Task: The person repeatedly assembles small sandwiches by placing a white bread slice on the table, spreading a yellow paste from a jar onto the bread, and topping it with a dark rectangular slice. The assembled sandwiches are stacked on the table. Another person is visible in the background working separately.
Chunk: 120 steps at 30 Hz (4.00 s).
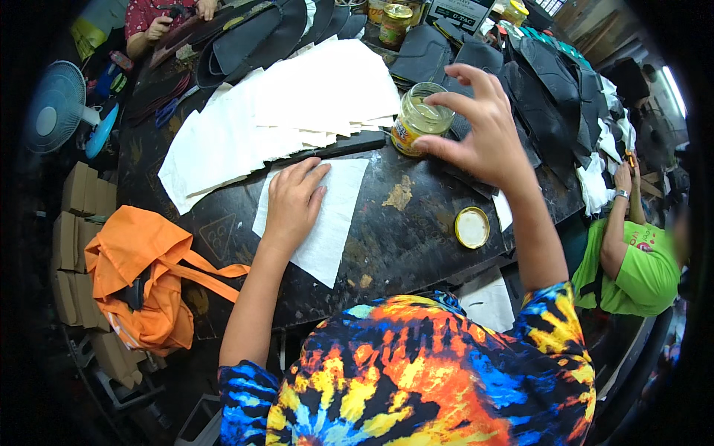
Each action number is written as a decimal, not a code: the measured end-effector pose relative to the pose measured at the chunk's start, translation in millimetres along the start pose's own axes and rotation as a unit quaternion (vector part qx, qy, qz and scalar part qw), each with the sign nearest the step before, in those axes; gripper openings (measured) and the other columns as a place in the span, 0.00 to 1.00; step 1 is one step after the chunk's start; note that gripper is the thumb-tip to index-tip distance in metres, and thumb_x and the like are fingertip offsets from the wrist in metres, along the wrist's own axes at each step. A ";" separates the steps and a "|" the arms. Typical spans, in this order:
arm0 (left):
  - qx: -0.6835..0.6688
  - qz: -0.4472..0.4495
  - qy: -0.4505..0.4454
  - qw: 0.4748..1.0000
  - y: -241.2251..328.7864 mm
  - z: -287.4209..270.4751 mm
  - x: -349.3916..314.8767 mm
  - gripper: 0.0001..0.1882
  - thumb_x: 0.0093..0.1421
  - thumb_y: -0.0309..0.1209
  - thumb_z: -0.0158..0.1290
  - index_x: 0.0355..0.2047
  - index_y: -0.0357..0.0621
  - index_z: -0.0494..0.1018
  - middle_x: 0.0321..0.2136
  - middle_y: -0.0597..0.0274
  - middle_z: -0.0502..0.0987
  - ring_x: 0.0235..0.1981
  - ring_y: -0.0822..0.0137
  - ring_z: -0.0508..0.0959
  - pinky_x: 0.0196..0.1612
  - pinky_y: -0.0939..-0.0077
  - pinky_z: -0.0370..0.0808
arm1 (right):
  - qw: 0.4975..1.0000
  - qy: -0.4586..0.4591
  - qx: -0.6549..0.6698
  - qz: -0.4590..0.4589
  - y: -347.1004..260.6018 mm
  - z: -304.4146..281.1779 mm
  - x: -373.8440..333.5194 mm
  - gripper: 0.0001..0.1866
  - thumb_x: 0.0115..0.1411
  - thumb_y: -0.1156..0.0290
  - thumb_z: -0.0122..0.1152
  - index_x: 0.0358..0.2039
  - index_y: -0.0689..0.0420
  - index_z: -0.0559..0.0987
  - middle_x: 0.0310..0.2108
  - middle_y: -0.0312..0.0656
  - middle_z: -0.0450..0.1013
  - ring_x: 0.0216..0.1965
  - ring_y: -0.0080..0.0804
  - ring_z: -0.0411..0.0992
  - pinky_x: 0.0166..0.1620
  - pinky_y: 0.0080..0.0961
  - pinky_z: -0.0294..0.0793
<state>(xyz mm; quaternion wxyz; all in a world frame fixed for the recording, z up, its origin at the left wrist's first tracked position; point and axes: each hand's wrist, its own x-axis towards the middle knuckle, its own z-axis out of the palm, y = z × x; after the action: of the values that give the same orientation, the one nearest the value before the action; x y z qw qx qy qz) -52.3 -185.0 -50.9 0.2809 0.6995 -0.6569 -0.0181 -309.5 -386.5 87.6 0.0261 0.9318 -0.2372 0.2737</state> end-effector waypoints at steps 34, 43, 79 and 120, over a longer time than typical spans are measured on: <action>-0.003 -0.027 0.040 0.999 17.9 25.5 4.0 0.27 0.61 0.23 0.55 0.60 0.60 0.81 0.61 0.59 0.75 0.62 0.56 0.71 0.68 0.51 0.60 | 0.946 -0.101 0.298 0.076 -63.5 134.2 -60.6 0.19 0.57 0.82 0.59 0.46 0.54 0.89 0.42 0.47 0.76 0.47 0.48 0.75 0.53 0.42 0.75; 0.002 -0.024 0.060 0.998 12.7 30.7 3.7 0.26 0.62 0.25 0.54 0.60 0.61 0.81 0.61 0.59 0.75 0.61 0.55 0.72 0.68 0.51 0.61 | 0.956 -0.084 0.280 0.023 -98.3 112.3 -82.5 0.21 0.54 0.83 0.63 0.46 0.51 0.89 0.42 0.42 0.75 0.46 0.44 0.72 0.51 0.40 0.71; -0.055 -0.061 0.068 0.994 11.7 27.1 7.5 0.27 0.69 0.23 0.48 0.68 0.50 0.72 0.61 0.53 0.78 0.64 0.53 0.73 0.69 0.54 0.61 | 0.974 -0.155 0.091 -0.138 -77.6 104.3 -75.5 0.29 0.62 0.75 0.58 0.63 0.41 0.82 0.40 0.36 0.71 0.43 0.37 0.70 0.46 0.37 0.64; -0.033 -0.130 0.143 0.981 3.3 2.0 -1.1 0.24 0.62 0.27 0.63 0.59 0.40 0.74 0.56 0.47 0.77 0.61 0.45 0.74 0.64 0.52 0.71 | 0.954 -0.192 0.212 -0.088 -82.0 98.5 -71.2 0.21 0.56 0.79 0.63 0.50 0.49 0.84 0.41 0.41 0.73 0.45 0.42 0.73 0.45 0.39 0.68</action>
<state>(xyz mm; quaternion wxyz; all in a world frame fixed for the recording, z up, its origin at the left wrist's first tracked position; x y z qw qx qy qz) -56.1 -184.7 -51.6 0.3898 0.7648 -0.5124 0.0236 -275.6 -301.0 -26.6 -0.1943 0.9681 -0.0909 0.1298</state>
